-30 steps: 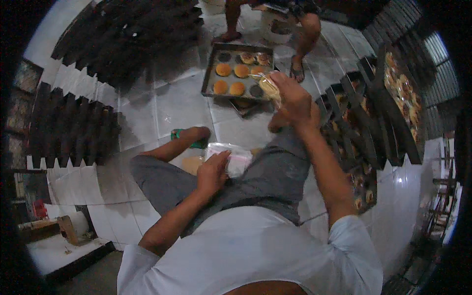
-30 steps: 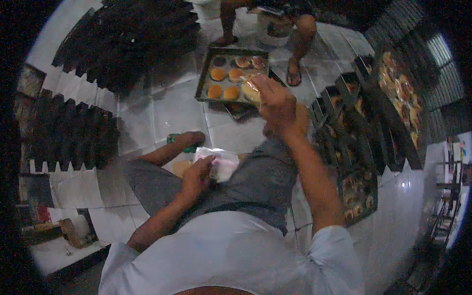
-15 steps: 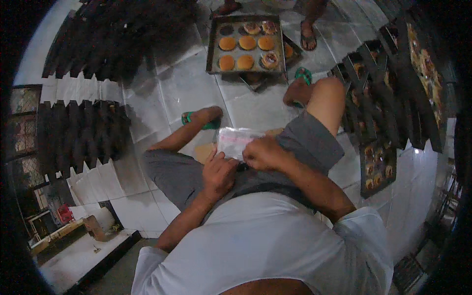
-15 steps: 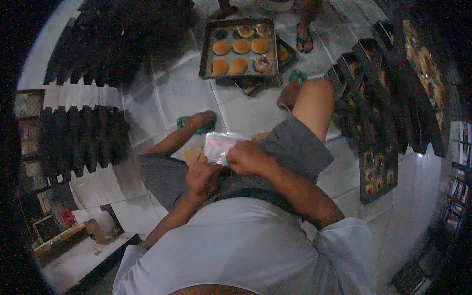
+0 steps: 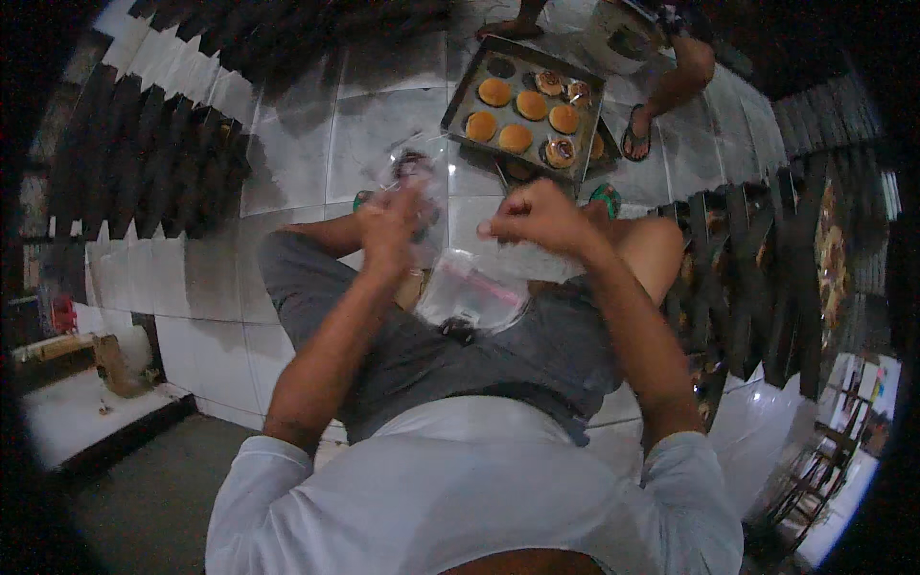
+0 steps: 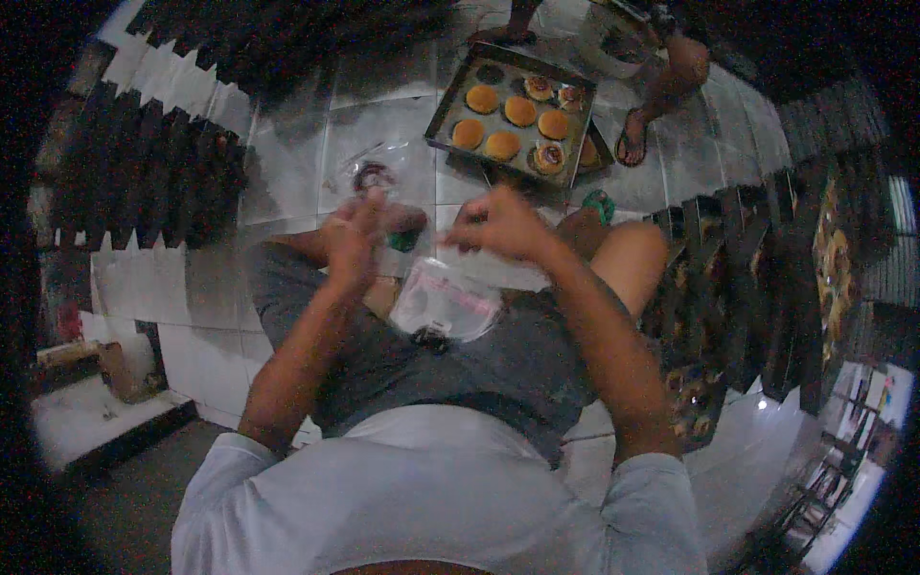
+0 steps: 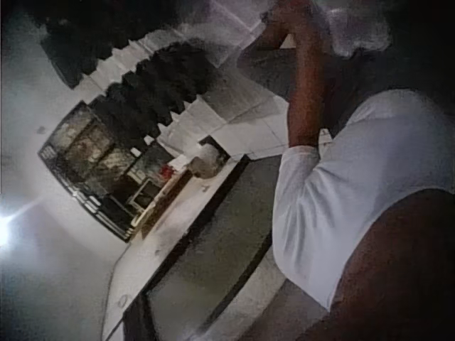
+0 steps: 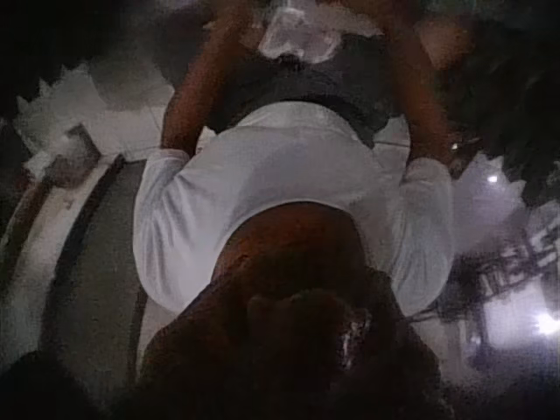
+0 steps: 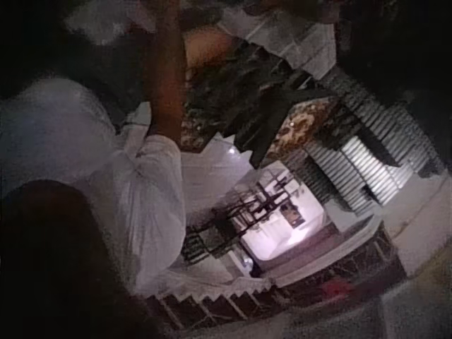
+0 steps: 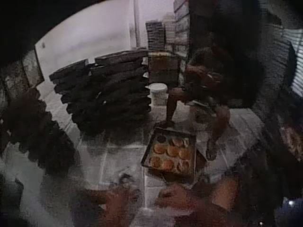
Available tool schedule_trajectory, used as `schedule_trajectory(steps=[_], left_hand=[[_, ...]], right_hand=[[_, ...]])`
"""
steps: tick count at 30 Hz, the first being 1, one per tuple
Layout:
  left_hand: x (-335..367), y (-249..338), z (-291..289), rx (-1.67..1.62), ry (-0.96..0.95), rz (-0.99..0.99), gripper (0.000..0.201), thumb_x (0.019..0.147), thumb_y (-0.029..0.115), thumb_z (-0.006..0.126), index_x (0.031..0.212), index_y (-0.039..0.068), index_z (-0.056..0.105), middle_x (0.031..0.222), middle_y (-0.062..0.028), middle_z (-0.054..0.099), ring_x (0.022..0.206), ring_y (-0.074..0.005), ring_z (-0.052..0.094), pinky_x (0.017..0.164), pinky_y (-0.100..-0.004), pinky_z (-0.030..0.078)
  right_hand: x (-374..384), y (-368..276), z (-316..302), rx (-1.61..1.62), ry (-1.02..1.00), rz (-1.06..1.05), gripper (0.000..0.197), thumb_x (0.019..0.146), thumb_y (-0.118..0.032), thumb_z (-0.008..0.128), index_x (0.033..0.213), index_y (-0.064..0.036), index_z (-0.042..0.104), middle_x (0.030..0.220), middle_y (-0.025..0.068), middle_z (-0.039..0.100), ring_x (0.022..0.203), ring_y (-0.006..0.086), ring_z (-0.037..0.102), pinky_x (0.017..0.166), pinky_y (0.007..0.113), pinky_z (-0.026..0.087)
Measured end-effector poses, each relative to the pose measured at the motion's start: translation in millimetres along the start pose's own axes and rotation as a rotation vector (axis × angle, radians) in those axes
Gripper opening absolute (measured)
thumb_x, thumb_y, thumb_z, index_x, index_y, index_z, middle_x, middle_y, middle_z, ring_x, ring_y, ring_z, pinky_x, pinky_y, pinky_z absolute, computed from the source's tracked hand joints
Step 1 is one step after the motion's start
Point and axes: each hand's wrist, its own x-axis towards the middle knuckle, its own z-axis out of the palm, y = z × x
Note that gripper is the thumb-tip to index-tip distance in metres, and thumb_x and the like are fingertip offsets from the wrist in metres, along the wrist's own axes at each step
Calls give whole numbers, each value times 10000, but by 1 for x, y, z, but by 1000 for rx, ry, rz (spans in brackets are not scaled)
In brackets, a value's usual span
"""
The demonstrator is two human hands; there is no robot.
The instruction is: The person sits on the floor and repeatedly picks up round buns from a metal tray, places each into a clear plastic bag, and sets the packaged buns onto a nearby tray. The process continues with multiple buns handled one at a time.
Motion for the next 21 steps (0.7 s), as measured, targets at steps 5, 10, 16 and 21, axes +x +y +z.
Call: schedule_trajectory(steps=[5, 10, 16, 21], left_hand=[[64, -71, -80, 212, 72, 277, 310, 955, 296, 788, 830, 33, 683, 801, -17, 678, 689, -119, 589, 621, -288, 460], [78, -81, -66, 399, 20, 145, 293, 956, 257, 776, 801, 22, 697, 775, -19, 657, 712, -105, 574, 607, -299, 440], [107, -119, -53, 301, -31, -85, 345, 969, 357, 757, 819, 47, 725, 768, -5, 649, 685, -89, 565, 586, -297, 423], [129, -65, -24, -179, 216, -410, 326, 1026, 415, 675, 926, 106, 695, 800, 31, 647, 636, -107, 589, 506, -288, 429]], right_hand=[[153, 183, -130, 220, 334, 355, 264, 885, -244, 812, 899, 15, 761, 784, 84, 730, 685, 171, 694, 664, 316, 580], [246, 315, -146, 631, 705, 517, 332, 919, -276, 784, 1078, -6, 672, 1011, 145, 747, 694, 215, 715, 545, 306, 562], [320, 345, -117, -350, 459, 510, 646, 781, -390, 840, 1223, 57, 691, 1093, 249, 746, 994, 391, 735, 862, 471, 574], [321, 306, -118, -297, 246, 511, 703, 757, -432, 857, 1240, 47, 681, 1102, 220, 755, 979, 362, 746, 875, 464, 576]])
